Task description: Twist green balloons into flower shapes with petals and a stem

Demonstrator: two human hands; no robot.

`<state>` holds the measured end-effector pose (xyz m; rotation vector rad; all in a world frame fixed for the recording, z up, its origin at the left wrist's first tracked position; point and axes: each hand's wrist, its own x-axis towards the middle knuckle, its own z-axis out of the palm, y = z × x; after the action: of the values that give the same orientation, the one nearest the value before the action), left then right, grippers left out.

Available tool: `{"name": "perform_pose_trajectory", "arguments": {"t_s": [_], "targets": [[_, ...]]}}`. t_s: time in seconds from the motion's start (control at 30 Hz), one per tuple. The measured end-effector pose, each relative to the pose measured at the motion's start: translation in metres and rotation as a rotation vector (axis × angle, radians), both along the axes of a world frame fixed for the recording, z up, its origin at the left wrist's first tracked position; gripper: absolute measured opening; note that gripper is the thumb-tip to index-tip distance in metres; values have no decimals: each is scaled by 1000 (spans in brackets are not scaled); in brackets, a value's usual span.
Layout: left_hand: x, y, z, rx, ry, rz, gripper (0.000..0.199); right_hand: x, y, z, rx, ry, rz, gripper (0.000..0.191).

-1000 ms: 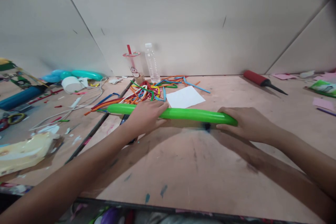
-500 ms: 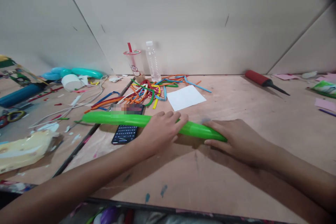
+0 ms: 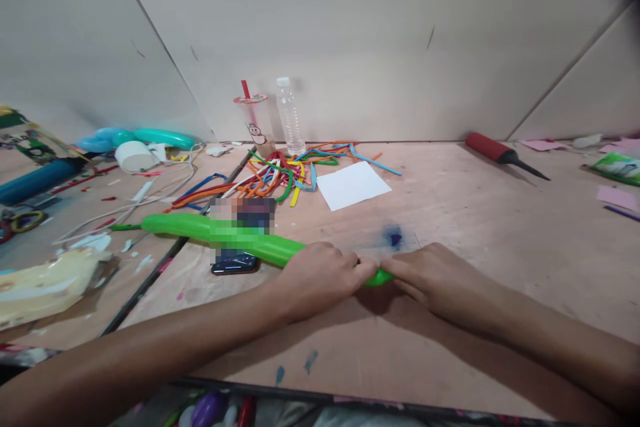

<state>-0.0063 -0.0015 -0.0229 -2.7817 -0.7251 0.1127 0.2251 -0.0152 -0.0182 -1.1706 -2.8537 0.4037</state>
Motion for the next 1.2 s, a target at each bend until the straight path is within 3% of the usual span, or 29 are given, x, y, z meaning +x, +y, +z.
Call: {"name": "perform_pose_trajectory", "arguments": {"t_s": [0.17, 0.27, 0.4, 0.67, 0.8, 0.93, 1.03, 1.13, 1.2], "targets": [[3, -4, 0, 7, -31, 21, 16, -4, -6, 2, 11, 56, 35, 22], [-1, 1, 3, 51, -87, 88, 36, 2, -1, 10, 102, 24, -43, 27], [-8, 12, 4, 161, -129, 174, 35, 19, 13, 14, 224, -41, -187, 33], [-7, 10, 1, 138, -164, 223, 35, 19, 9, 12, 136, -3, -204, 42], [-7, 10, 0, 78, -154, 183, 54, 12, 7, 10, 92, -1, -164, 36], [-9, 13, 0, 60, -54, 110, 32, 10, 5, 7, 82, 38, -74, 27], [-10, 12, 2, 18, 17, -13, 19, 7, 0, 6, 45, 61, 4, 24], [-8, 9, 4, -7, 29, -91, 15, 6, -3, 7, -17, 59, 25, 28], [-6, 8, 4, -3, 15, -73, 16, 6, -2, 9, -26, 50, 3, 24]]}}
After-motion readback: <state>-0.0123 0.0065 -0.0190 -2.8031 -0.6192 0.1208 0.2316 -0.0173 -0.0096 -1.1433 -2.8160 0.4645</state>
